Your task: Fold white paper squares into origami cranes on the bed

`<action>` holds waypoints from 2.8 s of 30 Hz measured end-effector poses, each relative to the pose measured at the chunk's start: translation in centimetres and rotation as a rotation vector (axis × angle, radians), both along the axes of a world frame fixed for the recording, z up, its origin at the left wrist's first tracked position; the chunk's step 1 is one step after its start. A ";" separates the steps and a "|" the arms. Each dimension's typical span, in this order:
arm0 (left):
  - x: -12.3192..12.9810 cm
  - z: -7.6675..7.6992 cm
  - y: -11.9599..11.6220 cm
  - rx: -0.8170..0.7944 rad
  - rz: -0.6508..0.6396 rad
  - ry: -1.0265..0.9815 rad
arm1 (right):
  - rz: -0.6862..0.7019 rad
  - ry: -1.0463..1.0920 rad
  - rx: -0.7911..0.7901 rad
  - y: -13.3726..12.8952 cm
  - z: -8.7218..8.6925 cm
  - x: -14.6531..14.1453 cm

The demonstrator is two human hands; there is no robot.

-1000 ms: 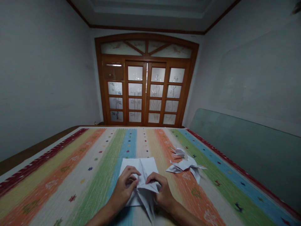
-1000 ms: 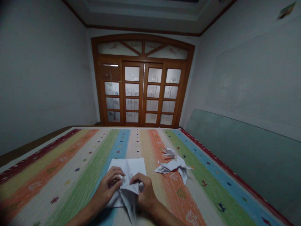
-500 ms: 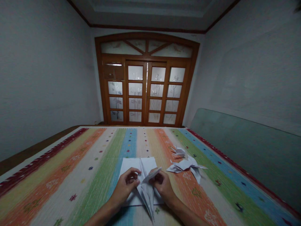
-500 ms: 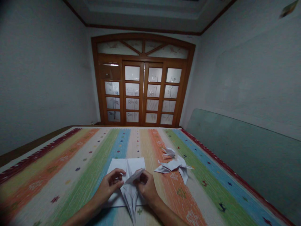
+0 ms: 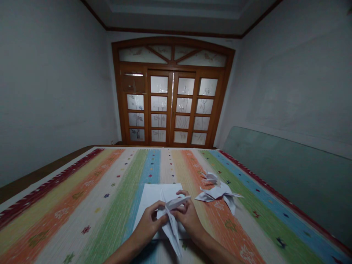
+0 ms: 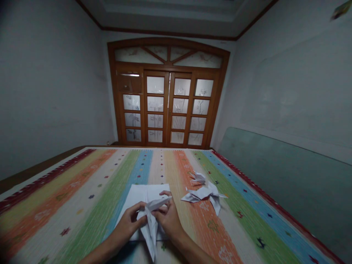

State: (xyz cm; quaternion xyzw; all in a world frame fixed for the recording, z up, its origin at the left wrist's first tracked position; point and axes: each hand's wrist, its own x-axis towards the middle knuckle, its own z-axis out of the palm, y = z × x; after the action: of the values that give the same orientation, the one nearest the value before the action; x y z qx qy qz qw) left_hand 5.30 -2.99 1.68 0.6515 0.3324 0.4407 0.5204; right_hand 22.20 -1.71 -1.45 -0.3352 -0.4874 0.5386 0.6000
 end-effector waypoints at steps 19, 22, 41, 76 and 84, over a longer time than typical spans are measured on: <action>0.1 0.0 -0.3 0.066 0.083 0.070 | -0.019 -0.204 -0.074 -0.5 0.1 -0.3; 0.1 0.0 -0.3 0.066 0.088 0.106 | -0.011 -0.210 -0.066 -0.7 0.4 -0.1; -0.3 -1.2 0.8 -0.010 0.214 -0.113 | 0.013 -0.076 -0.026 -0.4 0.1 0.2; 0.2 -0.8 -1.2 0.034 0.159 -0.003 | 0.077 -0.078 0.029 -2.5 0.9 -1.1; 0.4 -0.9 -1.7 0.082 0.261 0.080 | 0.053 -0.144 0.104 -3.0 1.7 -1.4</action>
State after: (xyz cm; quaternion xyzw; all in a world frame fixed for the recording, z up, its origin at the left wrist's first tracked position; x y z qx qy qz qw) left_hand 5.67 -4.67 0.77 0.6405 0.4167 0.4915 0.4178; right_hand 20.75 -4.74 0.29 -0.3284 -0.5652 0.5028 0.5655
